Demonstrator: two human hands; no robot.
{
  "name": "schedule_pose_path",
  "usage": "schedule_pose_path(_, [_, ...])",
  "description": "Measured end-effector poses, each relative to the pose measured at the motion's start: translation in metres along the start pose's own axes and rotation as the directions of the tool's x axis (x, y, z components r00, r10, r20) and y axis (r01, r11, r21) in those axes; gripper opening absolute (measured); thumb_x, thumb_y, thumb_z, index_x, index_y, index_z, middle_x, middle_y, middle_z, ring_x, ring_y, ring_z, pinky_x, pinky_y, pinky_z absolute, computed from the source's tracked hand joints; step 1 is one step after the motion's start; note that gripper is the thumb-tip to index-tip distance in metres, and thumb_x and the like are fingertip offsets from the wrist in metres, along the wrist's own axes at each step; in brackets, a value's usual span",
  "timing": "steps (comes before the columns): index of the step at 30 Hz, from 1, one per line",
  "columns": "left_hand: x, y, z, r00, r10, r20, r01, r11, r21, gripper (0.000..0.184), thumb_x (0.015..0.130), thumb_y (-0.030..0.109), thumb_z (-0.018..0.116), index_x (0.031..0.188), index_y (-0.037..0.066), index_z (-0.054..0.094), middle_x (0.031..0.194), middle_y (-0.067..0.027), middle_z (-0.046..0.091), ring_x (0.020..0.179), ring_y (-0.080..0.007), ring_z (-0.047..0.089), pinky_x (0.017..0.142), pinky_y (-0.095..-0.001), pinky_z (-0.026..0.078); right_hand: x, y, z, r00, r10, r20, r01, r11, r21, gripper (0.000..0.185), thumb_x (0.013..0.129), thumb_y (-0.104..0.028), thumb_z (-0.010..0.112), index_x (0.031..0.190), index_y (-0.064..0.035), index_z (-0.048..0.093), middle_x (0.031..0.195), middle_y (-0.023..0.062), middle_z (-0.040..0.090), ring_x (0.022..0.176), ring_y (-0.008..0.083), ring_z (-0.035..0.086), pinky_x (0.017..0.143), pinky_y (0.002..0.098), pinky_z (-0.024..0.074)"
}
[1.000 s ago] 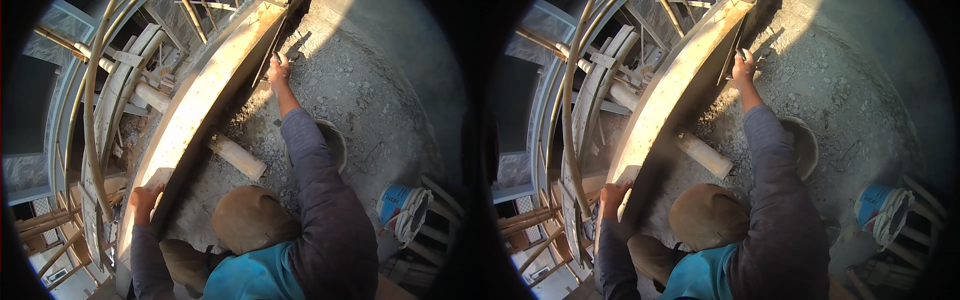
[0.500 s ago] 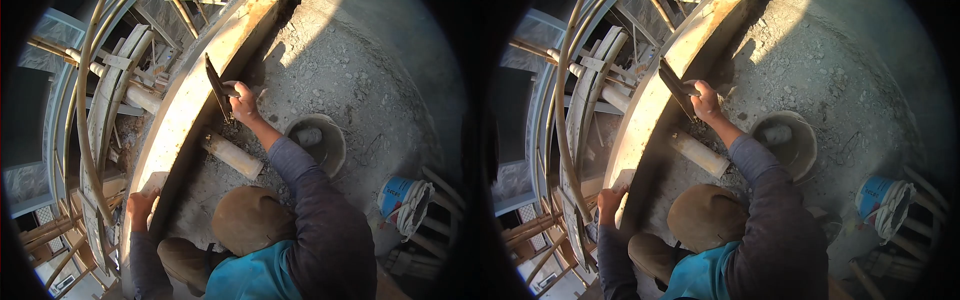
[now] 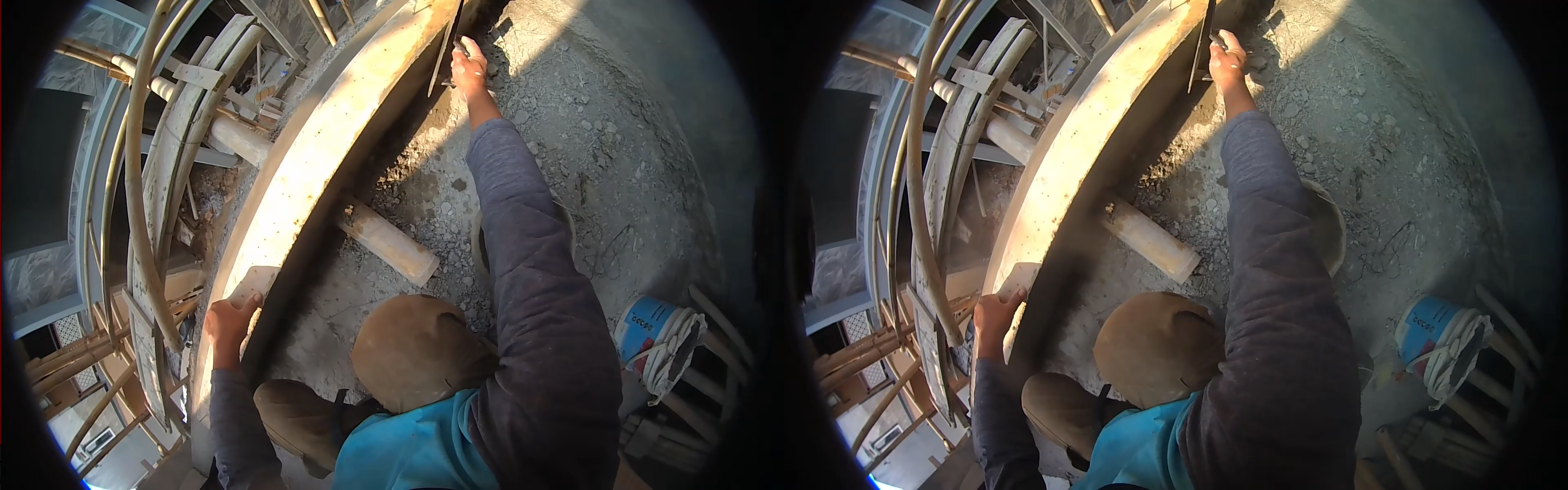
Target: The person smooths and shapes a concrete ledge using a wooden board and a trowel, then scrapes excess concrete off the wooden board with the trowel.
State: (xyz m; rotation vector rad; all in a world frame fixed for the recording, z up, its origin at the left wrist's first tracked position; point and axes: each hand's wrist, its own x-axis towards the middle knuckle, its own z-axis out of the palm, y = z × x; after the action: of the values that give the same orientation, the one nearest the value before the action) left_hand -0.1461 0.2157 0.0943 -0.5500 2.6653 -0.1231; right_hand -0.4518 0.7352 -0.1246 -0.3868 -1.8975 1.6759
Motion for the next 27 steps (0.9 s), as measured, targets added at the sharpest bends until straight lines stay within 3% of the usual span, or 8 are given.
schedule_pose_path(2, [0.002,-0.002,0.003,1.000,-0.002,-0.010,0.002,1.000,0.030,0.070,0.065,0.062,0.071,0.079,-0.006,0.070,0.079,-0.0261,0.066,0.078,-0.0371,0.067,0.073,-0.0441,0.050,-0.040,-0.035,0.006,0.980,0.183,0.073,-0.197,0.928,0.318,0.041,0.082,-0.008,0.060,0.121,0.0020,0.054,0.100,0.0060,0.061,0.081,0.0139,0.056,0.076,0.0256,0.0465])
schedule_pose_path(4, [0.002,-0.002,0.003,1.000,-0.007,-0.005,0.007,0.999,0.032,0.070,0.065,0.062,0.071,0.079,-0.007,0.070,0.080,-0.0261,0.066,0.079,-0.0372,0.067,0.073,-0.0443,0.050,-0.088,-0.042,0.012,0.973,0.037,0.230,-0.177,0.758,0.627,0.035,0.082,-0.005,0.058,0.116,0.0009,0.054,0.099,0.0026,0.057,0.083,0.0112,0.053,0.076,0.0232,0.0443])
schedule_pose_path(9, [0.007,-0.008,0.008,1.000,0.000,0.013,0.000,1.000,-0.006,0.073,0.064,0.063,0.072,0.080,-0.008,0.069,0.080,-0.0273,0.066,0.079,-0.0377,0.067,0.073,-0.0445,0.050,-0.263,-0.134,0.045,0.953,0.024,0.301,-0.072,0.986,0.151,0.029,0.080,-0.003,0.053,0.108,0.0004,0.059,0.103,0.0163,0.062,0.098,0.0289,0.060,0.088,0.0342,0.0464])
schedule_pose_path(10, [0.010,-0.012,0.015,1.000,0.015,-0.020,-0.014,1.000,0.005,0.073,0.064,0.063,0.072,0.078,-0.008,0.068,0.080,-0.0276,0.066,0.079,-0.0376,0.067,0.072,-0.0445,0.050,-0.290,-0.150,0.039,0.920,-0.136,0.369,-0.011,0.929,0.370,0.034,0.077,0.002,0.049,0.109,-0.0025,0.060,0.104,0.0144,0.062,0.099,0.0275,0.060,0.088,0.0341,0.0466])
schedule_pose_path(12, [0.008,-0.015,0.015,0.998,0.017,-0.057,-0.017,1.000,0.003,0.073,0.064,0.063,0.072,0.077,-0.009,0.068,0.080,-0.0280,0.066,0.079,-0.0375,0.067,0.072,-0.0445,0.051,-0.306,-0.158,0.031,0.834,-0.176,0.523,0.039,0.964,0.263,0.042,0.073,0.006,0.045,0.111,-0.0041,0.060,0.104,0.0112,0.061,0.099,0.0226,0.060,0.088,0.0318,0.0463])
schedule_pose_path(18, [0.001,-0.008,0.006,0.999,-0.031,-0.031,0.028,0.997,-0.078,0.077,0.064,0.066,0.071,0.084,-0.008,0.069,0.086,-0.0249,0.068,0.085,-0.0350,0.068,0.076,-0.0426,0.052,-0.243,-0.137,0.011,0.986,0.035,0.163,-0.058,0.988,0.140,0.034,0.079,0.000,0.047,0.112,0.0001,0.057,0.100,0.0117,0.061,0.096,0.0219,0.059,0.084,0.0315,0.0461])
schedule_pose_path(24, [-0.005,-0.015,0.019,0.998,-0.064,0.019,0.066,0.992,-0.109,0.076,0.068,0.069,0.066,0.089,-0.004,0.070,0.089,-0.0224,0.069,0.088,-0.0331,0.068,0.079,-0.0410,0.051,-0.223,-0.183,0.040,0.994,-0.015,0.105,0.008,0.998,0.064,0.033,0.080,-0.008,0.051,0.110,0.0035,0.057,0.101,0.0147,0.064,0.092,0.0217,0.060,0.085,0.0317,0.0469])
schedule_pose_path(27, [-0.028,-0.012,0.018,0.979,-0.010,-0.203,-0.006,0.997,-0.078,0.066,0.074,0.064,0.064,0.091,0.001,0.070,0.087,-0.0192,0.069,0.086,-0.0327,0.068,0.078,-0.0411,0.051,-0.243,-0.212,0.032,0.958,-0.044,0.283,-0.040,0.958,0.284,0.034,0.079,-0.006,0.047,0.109,0.0039,0.059,0.097,0.0116,0.065,0.089,0.0166,0.060,0.079,0.0278,0.0477])
